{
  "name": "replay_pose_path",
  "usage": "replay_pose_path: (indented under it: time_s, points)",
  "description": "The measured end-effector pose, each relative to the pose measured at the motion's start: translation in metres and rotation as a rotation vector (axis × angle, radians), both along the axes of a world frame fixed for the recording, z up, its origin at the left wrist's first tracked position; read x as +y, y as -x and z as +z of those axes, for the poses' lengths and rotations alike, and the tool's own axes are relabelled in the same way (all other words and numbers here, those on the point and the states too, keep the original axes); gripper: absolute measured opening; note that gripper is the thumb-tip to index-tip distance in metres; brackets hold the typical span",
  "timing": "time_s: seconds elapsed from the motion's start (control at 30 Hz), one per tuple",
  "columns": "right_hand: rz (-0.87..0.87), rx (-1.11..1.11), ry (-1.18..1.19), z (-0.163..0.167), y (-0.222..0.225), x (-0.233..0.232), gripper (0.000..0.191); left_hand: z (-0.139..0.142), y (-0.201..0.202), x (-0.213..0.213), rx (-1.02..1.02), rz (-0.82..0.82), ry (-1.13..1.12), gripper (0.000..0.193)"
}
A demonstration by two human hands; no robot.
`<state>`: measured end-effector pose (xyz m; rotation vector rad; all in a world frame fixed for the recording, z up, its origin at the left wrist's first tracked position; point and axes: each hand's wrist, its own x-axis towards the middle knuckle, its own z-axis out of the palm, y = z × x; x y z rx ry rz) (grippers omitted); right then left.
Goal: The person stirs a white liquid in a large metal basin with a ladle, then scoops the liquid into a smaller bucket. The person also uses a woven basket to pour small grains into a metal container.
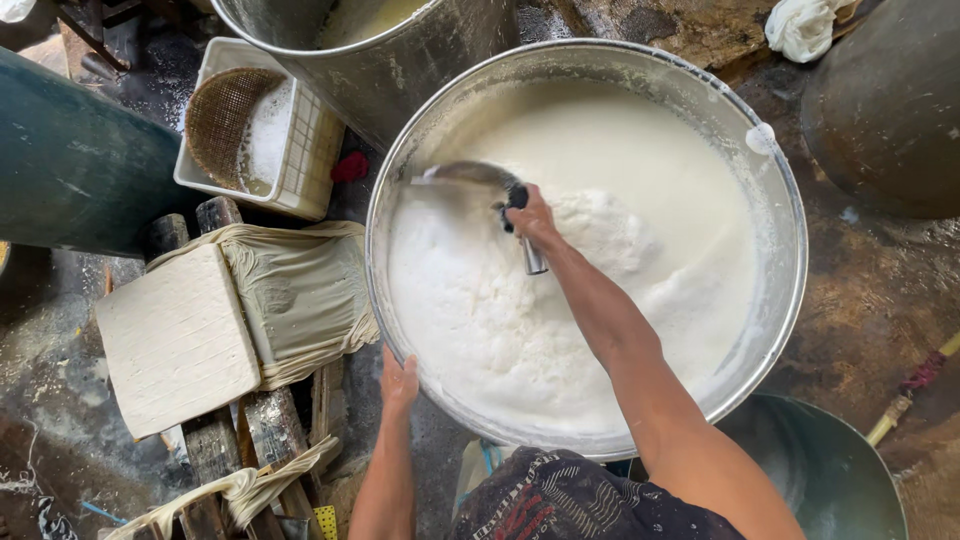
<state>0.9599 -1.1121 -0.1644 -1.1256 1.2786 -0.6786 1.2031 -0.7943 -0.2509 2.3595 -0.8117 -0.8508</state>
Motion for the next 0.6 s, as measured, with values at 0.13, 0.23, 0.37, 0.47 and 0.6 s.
replay_pose_path:
  time_s: [0.13,0.23,0.37,0.47,0.6]
  points:
    - [0.301,0.5,0.349,-0.008,0.005,0.006,0.078,0.009,0.004,-0.001,-0.021,-0.02,-0.034,0.078]
    - [0.373,0.58,0.313,-0.01,0.02,0.021,0.08,0.018,0.008,-0.003,-0.003,0.028,-0.223,0.08]
    - [0.359,0.681,0.293,-0.006,0.049,0.048,0.077,0.025,0.009,-0.004,-0.023,-0.027,-0.131,0.082]
    - [0.328,0.752,0.266,0.0,0.069,0.07,0.072,0.026,0.006,-0.001,-0.019,-0.07,-0.017,0.08]
    - [0.202,0.852,0.208,0.007,0.097,0.102,0.068,0.03,0.002,0.0,0.082,-0.134,0.099,0.067]
